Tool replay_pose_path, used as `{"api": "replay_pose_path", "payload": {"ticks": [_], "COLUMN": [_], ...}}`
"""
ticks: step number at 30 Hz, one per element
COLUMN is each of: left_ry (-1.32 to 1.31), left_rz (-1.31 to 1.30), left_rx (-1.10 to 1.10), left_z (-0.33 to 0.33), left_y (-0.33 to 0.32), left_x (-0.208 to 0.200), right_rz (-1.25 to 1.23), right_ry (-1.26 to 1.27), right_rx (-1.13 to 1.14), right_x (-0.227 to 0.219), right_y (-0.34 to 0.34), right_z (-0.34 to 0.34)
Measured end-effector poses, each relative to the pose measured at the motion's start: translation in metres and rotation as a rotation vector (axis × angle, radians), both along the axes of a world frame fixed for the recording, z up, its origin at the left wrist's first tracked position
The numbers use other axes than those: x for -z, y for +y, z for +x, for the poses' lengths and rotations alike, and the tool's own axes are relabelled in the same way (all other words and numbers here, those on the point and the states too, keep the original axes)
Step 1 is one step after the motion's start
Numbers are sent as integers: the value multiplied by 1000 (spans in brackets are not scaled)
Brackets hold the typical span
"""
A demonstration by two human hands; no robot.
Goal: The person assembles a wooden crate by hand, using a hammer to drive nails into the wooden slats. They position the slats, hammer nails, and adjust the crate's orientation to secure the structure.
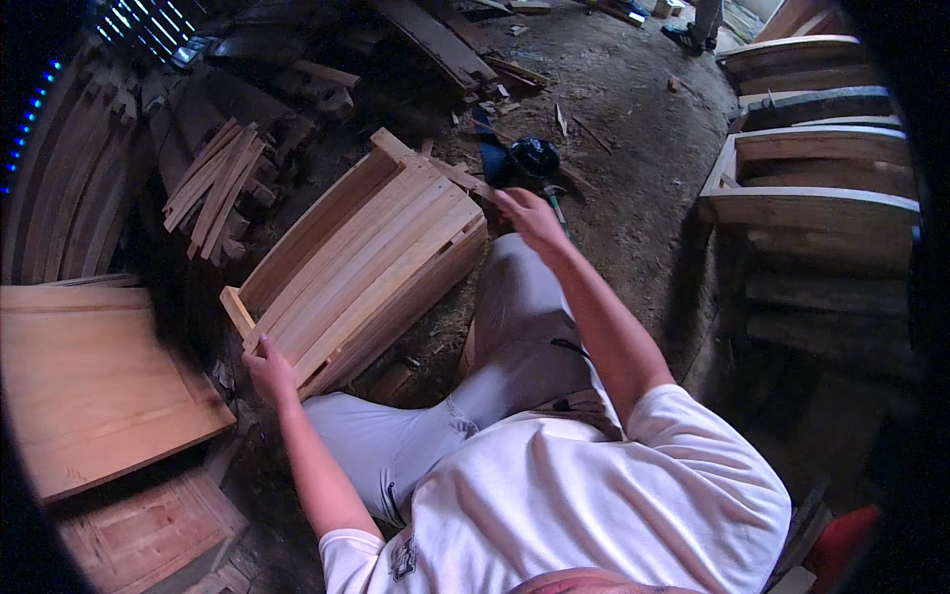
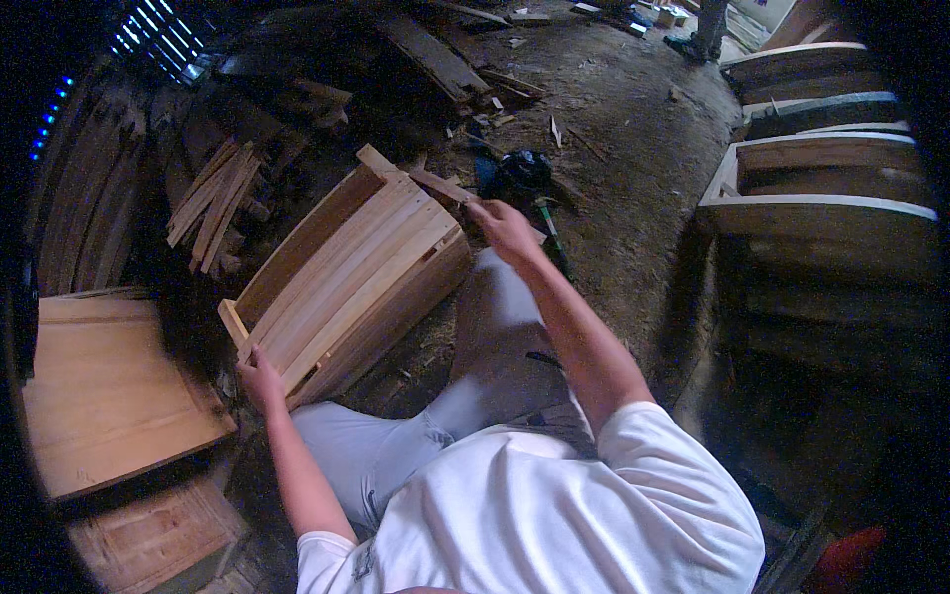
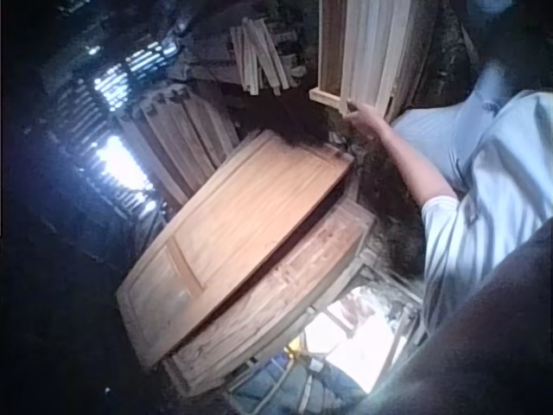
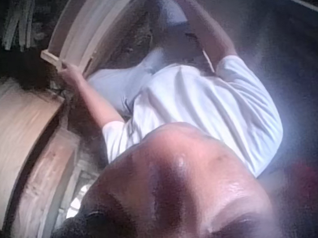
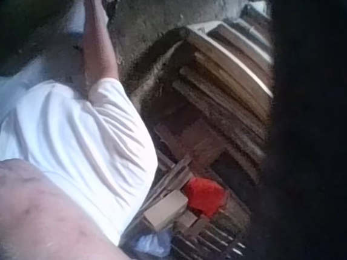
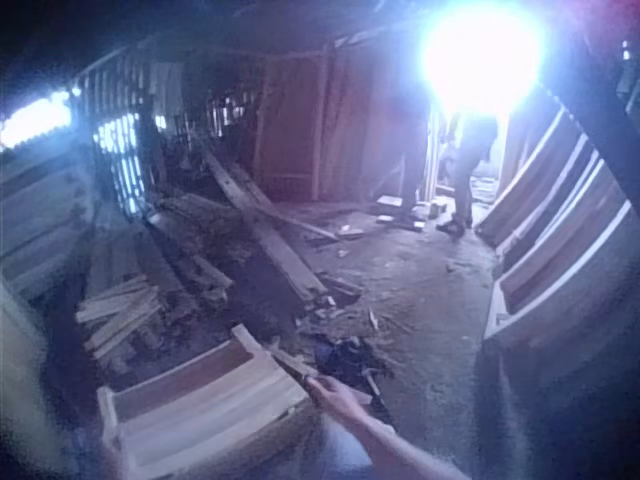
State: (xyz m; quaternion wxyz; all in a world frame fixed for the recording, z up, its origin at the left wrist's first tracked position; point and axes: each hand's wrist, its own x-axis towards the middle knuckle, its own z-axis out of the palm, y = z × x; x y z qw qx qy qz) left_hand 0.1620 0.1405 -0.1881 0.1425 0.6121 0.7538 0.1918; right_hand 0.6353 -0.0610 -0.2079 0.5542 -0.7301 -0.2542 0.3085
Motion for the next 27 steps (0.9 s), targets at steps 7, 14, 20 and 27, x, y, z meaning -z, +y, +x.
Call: {"api": "replay_pose_path", "payload": {"ticks": [7,14,20,27], "left_ry": [48,-1,-64,-50], "left_rz": [-19,-6,83,95], "left_rx": [-30,-18,3,51], "left_z": [4,-11,-20,-9], "left_y": [0,7,12,7], "left_x": [-5,11,31,19], "right_rz": [-42,-119,-130,-47], "right_ry": [-242,-171,-218,-200], "right_rx": [96,-7,-4,-29], "right_x": [3,-17,-8,14], "right_y": [54,48,49,49], "right_z": [-57,-55,-53,-42]}}
